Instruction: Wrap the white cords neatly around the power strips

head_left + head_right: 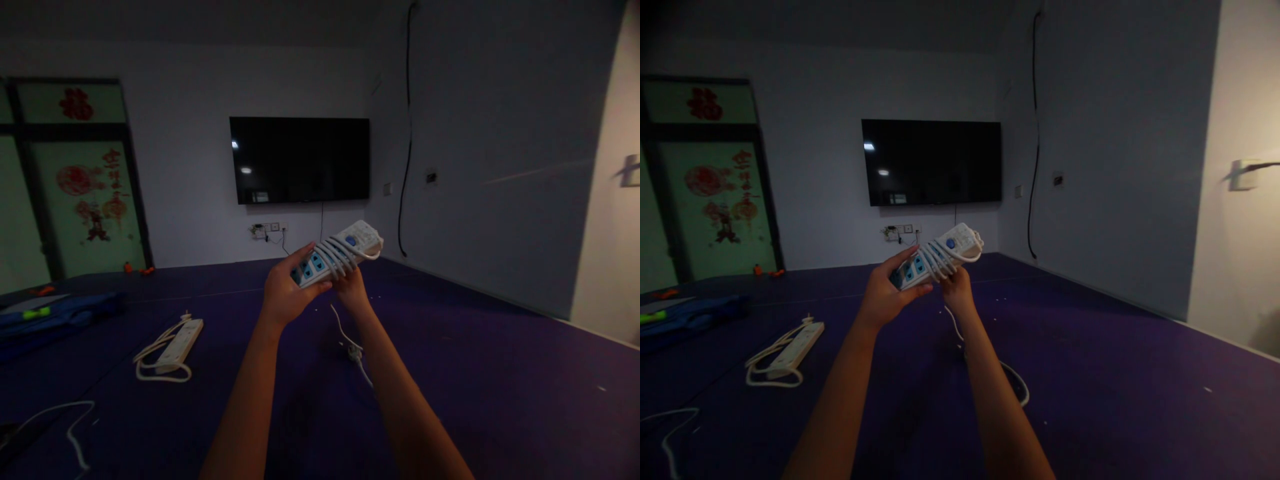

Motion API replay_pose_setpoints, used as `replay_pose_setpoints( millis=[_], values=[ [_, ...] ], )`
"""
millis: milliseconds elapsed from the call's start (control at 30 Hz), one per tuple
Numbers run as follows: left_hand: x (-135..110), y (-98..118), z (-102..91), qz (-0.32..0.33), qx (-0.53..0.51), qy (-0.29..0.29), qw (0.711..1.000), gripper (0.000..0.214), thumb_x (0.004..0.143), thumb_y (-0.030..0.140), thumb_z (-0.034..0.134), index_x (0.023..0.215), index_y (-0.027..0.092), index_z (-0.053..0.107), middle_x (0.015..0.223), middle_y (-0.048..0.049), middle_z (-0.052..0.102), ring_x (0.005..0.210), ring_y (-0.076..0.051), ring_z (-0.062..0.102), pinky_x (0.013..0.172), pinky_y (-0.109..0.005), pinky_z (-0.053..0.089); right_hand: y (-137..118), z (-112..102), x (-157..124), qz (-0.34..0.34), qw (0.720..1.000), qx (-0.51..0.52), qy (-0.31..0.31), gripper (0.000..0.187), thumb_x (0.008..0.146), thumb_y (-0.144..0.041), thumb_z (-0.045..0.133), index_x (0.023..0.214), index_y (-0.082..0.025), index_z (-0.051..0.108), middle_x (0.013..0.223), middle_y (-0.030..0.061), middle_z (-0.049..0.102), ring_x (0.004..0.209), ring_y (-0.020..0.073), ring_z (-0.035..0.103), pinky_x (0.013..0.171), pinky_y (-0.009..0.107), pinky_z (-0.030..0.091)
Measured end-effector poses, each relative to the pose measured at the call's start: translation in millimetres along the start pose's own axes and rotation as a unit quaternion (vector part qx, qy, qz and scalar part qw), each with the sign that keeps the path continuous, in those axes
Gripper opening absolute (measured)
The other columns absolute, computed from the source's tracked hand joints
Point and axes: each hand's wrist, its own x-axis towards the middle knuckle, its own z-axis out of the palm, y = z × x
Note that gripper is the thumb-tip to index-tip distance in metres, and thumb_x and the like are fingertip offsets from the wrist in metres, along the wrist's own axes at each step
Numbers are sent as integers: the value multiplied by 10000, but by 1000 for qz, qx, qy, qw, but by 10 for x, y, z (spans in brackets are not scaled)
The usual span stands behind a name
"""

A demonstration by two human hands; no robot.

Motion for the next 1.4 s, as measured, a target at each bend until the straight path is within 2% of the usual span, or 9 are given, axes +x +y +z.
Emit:
replay_pose_setpoints(
  millis=[133,333,567,733,833,967,1133,1267,1400],
  values=[
    [29,-139,-20,9,60,57,997,726,583,251,774,1265,250,525,1226,-67,616,1103,-231,580,962,-401,451,-170,124,-50,52,998,-21,23,182,705,-156,431,744,-157,609,729,70,682,703,206,618,662,291,472],
    [42,-209,-60,10,156,127,979,745,597,266,765,1291,218,497,1220,-86,620,1099,-238,583,936,-382,459,-373,190,-48,43,992,-98,-69,178,751,-150,448,742,-150,625,707,59,664,676,175,600,589,232,405],
    [19,-218,-3,-6,286,188,940,701,630,284,740,1285,194,505,1156,-109,648,1028,-286,607,867,-408,466,-366,217,-79,104,983,-32,-150,236,840,-312,458,707,-159,579,526,-23,507,442,109,489,451,205,352],
    [15,-279,11,-16,359,195,913,650,659,292,709,1270,190,513,1119,-114,656,1004,-299,603,843,-424,452,-339,244,-101,104,967,-31,-229,247,835,-242,483,606,-164,535,480,-33,506,461,89,490,483,186,363],
    [5,-300,-100,-29,389,202,898,632,697,297,668,1293,190,486,1144,-125,639,1028,-308,583,856,-440,435,-307,209,-140,137,947,-35,-290,254,830,-249,508,603,-153,567,492,-21,545,466,89,517,488,185,375],
    [-33,-409,-437,-78,402,244,879,648,737,345,625,1333,170,438,1200,-168,600,1069,-353,551,863,-491,416,-289,142,-184,173,909,-67,-373,316,826,-358,538,612,-140,621,464,-21,534,417,86,491,443,191,345],
    [-84,-601,-764,-144,381,263,875,670,731,405,632,1332,184,433,1207,-162,598,1065,-380,550,849,-543,406,-408,209,-174,81,931,-104,-341,291,837,-325,541,675,-134,688,525,-16,563,479,80,462,476,203,296],
    [-89,-629,-785,-163,391,268,865,681,686,358,678,1312,187,473,1181,-182,614,1064,-375,568,844,-544,431,-546,236,-176,29,933,-150,-327,285,850,-311,528,704,-147,708,586,16,613,540,101,497,515,218,300],
    [-69,-624,-778,-165,370,249,880,692,668,348,682,1313,203,478,1175,-164,628,1053,-360,586,841,-533,446,-682,123,-141,-2,940,-204,-275,277,851,-337,531,748,-164,720,632,33,644,569,121,526,534,235,298]
  ],
)
